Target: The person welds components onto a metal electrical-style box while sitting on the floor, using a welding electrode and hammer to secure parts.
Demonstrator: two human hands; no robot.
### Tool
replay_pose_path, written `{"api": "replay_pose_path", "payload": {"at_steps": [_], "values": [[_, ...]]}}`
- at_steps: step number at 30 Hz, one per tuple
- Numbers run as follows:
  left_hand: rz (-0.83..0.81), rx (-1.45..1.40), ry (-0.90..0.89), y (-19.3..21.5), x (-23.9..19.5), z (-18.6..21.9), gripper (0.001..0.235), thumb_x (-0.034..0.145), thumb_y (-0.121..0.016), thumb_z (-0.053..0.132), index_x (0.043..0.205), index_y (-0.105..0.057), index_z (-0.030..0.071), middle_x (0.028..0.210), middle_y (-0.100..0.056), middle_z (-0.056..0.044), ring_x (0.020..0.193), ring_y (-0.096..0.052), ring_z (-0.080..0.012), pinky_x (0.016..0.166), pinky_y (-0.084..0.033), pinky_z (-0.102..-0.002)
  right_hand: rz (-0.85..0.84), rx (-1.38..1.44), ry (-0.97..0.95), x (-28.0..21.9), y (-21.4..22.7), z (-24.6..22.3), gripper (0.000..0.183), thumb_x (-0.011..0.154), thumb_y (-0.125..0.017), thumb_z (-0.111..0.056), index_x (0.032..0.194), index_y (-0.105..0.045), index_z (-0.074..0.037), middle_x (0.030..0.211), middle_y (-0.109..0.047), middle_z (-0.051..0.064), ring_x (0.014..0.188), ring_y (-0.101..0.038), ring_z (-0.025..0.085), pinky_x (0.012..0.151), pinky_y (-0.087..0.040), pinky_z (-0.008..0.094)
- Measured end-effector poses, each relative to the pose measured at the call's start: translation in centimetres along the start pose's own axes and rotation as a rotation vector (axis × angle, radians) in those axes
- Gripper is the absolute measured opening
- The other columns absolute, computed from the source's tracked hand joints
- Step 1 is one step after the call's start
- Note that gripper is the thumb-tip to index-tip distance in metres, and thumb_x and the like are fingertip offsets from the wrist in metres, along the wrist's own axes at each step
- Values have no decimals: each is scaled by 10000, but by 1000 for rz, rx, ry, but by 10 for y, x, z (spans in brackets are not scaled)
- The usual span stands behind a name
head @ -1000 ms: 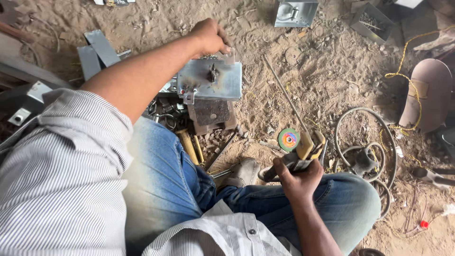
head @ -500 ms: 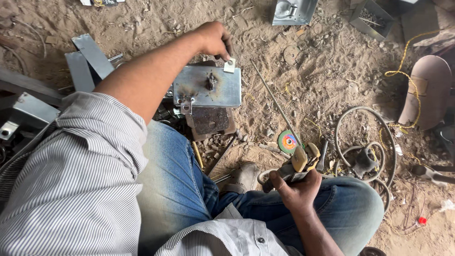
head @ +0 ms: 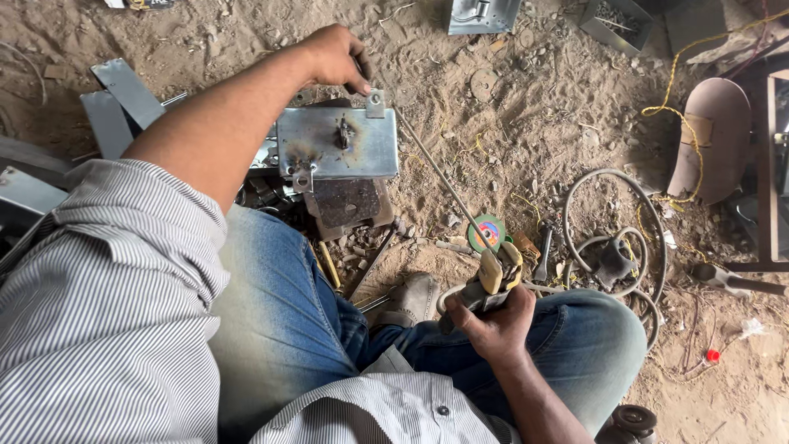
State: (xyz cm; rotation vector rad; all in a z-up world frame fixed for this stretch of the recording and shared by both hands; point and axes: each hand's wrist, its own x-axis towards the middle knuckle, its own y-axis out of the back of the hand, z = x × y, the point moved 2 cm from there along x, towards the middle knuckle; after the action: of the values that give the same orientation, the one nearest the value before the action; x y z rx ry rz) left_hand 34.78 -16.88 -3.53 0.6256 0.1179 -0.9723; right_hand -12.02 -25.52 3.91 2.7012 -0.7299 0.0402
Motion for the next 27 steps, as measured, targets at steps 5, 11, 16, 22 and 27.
{"api": "replay_pose_path", "payload": {"at_steps": [5, 11, 16, 22, 27], "values": [[12, 76, -11, -1, 4, -4, 228, 737, -886, 34, 915, -750, 68, 931, -778, -72, 806, -759, -152, 751, -616, -309, 7, -23, 38, 3, 0, -5, 325, 775, -852, -252, 855, -648, -12, 699, -699, 19, 610, -668, 76, 555, -570, 238], [-5, 6, -32, -1, 13, -15, 217, 746, -875, 10, 910, -741, 53, 916, -772, -67, 808, -756, -147, 742, -624, -304, -12, -53, 18, 2, 0, -3, 325, 768, -854, -264, 815, -643, -21, 648, -689, 7, 569, -660, 64, 518, -556, 235], [-27, -129, -96, -6, 26, -28, 192, 773, -826, -48, 908, -702, 10, 866, -745, -101, 751, -751, -184, 671, -623, -329, 40, 50, 112, 3, -1, 3, 352, 800, -830, -300, 904, -632, -29, 725, -673, -23, 585, -663, 66, 540, -581, 223], [-30, -185, -87, -2, 29, -34, 150, 803, -790, -45, 907, -693, 5, 842, -749, -116, 722, -762, -200, 651, -629, -336, 47, -79, 46, 1, 3, 0, 383, 768, -855, -307, 892, -625, -28, 738, -652, -3, 617, -613, 86, 569, -527, 239], [-39, -217, -73, -4, 32, -37, 161, 789, -786, -59, 901, -693, 9, 835, -740, -104, 718, -757, -203, 644, -633, -343, 15, -94, 9, 3, 0, 1, 349, 759, -850, -302, 842, -648, -30, 686, -683, 7, 591, -654, 87, 550, -550, 242]]}}
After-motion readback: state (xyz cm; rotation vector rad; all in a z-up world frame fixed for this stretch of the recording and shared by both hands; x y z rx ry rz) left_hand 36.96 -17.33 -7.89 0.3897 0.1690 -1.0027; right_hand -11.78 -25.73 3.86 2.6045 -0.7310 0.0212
